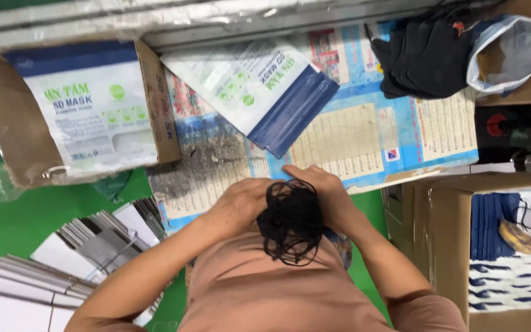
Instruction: Packing several black face masks into a plastic shipping bag.
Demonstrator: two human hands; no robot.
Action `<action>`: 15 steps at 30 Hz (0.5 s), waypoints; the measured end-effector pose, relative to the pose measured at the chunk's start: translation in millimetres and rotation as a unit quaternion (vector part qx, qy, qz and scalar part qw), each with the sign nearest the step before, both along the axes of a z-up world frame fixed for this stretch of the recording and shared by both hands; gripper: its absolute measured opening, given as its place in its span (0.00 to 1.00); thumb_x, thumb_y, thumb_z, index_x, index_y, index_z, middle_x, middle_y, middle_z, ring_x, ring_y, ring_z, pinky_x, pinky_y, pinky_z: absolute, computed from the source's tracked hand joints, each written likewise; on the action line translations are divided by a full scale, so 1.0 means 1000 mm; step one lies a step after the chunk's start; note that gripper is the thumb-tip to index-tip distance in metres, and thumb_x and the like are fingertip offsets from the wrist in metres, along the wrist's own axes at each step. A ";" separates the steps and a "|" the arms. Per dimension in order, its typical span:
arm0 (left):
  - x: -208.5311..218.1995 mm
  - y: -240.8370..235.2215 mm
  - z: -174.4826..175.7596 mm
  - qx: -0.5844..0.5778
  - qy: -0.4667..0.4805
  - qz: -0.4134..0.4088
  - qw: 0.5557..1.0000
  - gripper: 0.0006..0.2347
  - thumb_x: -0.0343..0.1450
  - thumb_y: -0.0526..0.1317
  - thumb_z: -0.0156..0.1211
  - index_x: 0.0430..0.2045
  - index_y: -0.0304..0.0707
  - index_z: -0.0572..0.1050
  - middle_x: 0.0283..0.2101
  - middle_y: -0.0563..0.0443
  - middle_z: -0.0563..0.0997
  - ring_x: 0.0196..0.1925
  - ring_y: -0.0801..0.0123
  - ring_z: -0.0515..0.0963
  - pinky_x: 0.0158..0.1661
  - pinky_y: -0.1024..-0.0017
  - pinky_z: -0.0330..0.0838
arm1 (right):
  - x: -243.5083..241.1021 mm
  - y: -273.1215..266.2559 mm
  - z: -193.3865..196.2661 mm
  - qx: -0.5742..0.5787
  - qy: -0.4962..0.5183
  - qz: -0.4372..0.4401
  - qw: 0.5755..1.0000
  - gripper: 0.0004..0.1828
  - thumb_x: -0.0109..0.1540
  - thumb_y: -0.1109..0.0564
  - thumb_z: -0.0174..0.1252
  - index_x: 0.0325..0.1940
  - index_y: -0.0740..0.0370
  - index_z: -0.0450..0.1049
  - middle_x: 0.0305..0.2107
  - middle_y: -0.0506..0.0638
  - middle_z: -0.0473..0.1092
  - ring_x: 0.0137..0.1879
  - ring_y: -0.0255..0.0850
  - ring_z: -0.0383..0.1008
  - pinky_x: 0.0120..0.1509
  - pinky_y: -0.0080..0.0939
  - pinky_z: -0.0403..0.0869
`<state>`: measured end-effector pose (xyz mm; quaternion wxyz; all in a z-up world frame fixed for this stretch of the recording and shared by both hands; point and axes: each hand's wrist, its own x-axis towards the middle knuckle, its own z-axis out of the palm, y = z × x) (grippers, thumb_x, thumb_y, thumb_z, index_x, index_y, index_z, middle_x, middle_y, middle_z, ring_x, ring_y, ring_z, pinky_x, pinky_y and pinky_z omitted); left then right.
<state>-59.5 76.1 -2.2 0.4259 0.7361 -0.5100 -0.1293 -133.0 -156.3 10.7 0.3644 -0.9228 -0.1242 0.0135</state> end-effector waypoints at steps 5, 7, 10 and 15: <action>0.027 -0.025 0.016 -0.055 -0.180 0.120 0.975 0.18 0.68 0.25 0.59 0.53 0.29 0.73 0.58 0.39 0.78 0.63 0.46 0.77 0.65 0.55 0.71 | 0.004 -0.025 -0.021 0.172 -0.014 -0.010 0.985 0.28 0.58 0.65 0.60 0.64 0.73 0.70 0.56 0.67 0.73 0.61 0.56 0.76 0.64 0.46 0.75; 0.050 -0.040 0.029 -0.069 -0.180 0.156 0.969 0.18 0.69 0.26 0.61 0.54 0.27 0.73 0.58 0.38 0.76 0.63 0.45 0.76 0.64 0.55 0.71 | 0.011 -0.044 -0.056 0.449 0.115 -0.156 0.872 0.23 0.62 0.63 0.58 0.61 0.76 0.73 0.51 0.65 0.76 0.54 0.52 0.78 0.59 0.45 0.77; 0.072 -0.061 0.023 -0.043 -0.180 0.225 0.956 0.18 0.67 0.28 0.63 0.53 0.23 0.74 0.54 0.36 0.75 0.57 0.44 0.74 0.56 0.55 0.70 | 0.029 -0.046 -0.050 0.638 0.203 -0.319 0.671 0.17 0.65 0.61 0.57 0.55 0.77 0.74 0.43 0.61 0.77 0.46 0.49 0.80 0.49 0.46 0.80; 0.082 -0.082 -0.028 0.132 -0.214 0.213 0.944 0.12 0.64 0.30 0.60 0.40 0.21 0.77 0.37 0.40 0.73 0.40 0.53 0.72 0.41 0.59 0.69 | 0.036 -0.037 -0.050 0.657 0.162 -0.349 0.649 0.14 0.64 0.62 0.59 0.53 0.71 0.73 0.39 0.56 0.76 0.40 0.46 0.79 0.37 0.42 0.78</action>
